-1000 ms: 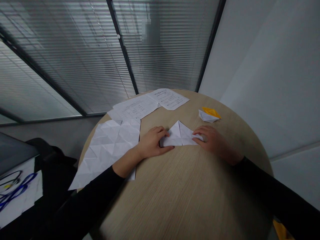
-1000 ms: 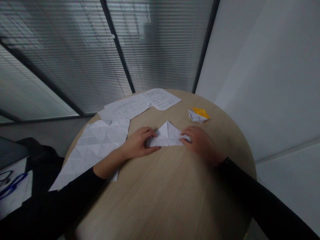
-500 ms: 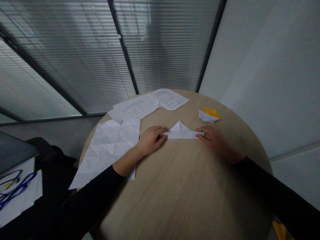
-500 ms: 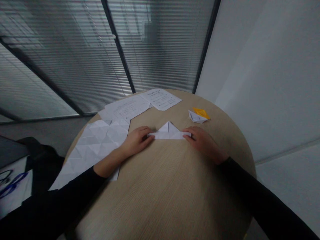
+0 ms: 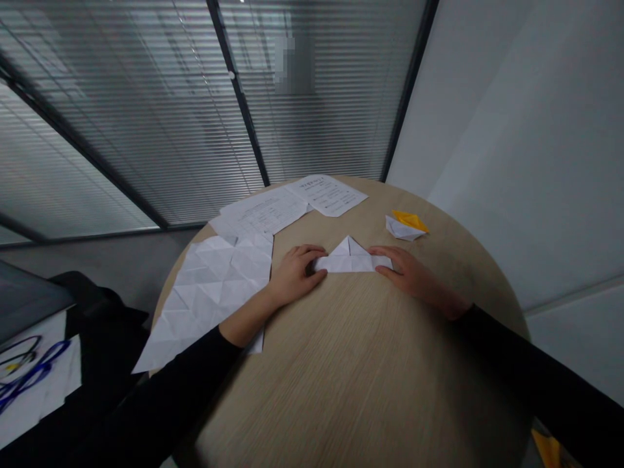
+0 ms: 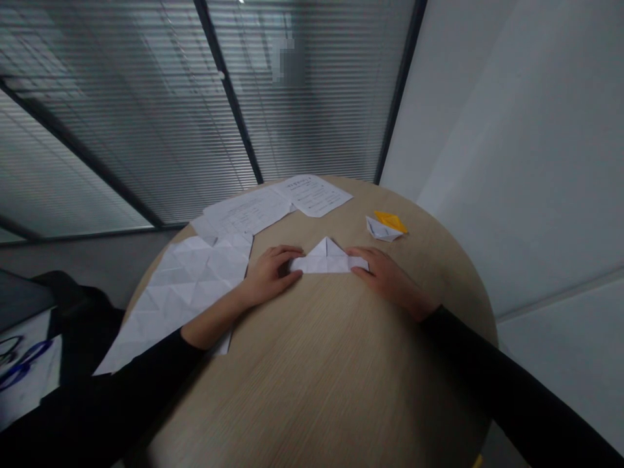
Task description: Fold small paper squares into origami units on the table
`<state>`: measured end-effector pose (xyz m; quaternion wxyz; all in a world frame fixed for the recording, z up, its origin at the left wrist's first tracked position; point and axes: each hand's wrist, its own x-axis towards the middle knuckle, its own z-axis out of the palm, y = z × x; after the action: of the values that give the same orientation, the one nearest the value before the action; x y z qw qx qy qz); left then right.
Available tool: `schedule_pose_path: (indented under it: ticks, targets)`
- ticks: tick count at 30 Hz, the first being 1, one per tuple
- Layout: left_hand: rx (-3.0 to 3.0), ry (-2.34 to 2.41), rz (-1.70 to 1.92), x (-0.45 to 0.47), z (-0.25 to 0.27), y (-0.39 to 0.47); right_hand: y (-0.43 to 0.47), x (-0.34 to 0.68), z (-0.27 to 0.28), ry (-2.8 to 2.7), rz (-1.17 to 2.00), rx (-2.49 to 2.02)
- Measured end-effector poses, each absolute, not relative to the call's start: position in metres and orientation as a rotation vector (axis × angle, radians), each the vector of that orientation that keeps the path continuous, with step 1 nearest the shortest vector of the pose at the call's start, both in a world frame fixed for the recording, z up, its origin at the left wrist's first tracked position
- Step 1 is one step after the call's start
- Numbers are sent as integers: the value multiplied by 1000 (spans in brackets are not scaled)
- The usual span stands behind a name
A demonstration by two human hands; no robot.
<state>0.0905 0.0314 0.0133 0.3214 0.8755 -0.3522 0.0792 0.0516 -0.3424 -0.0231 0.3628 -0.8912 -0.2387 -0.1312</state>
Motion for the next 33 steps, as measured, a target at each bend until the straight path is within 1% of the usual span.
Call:
schedule_pose_path:
  ticks: [8,13,15,17,21,29,33]
  targets:
    - [2219,-836,233,88,15,29,-341,53,-21,-493,-468,-2238]
    - [2220,-1057,377,85,29,34,-347,53,-10,-731,-600,-2308]
    - [2266,-1183,392,86,33,36,-351,53,-7,-830,-561,-2338]
    - [2286,-1293,370,86,34,37,-355,53,-4,-907,-457,-2336]
    - [2254,-1404,307,84,34,36,-364,48,-1,-954,-299,-2287]
    - [2203,-1376,266,83,34,35,-375,53,-5,-972,-245,-2226]
    - [2207,-1283,224,85,29,32,-371,56,-8,-850,-224,-2216]
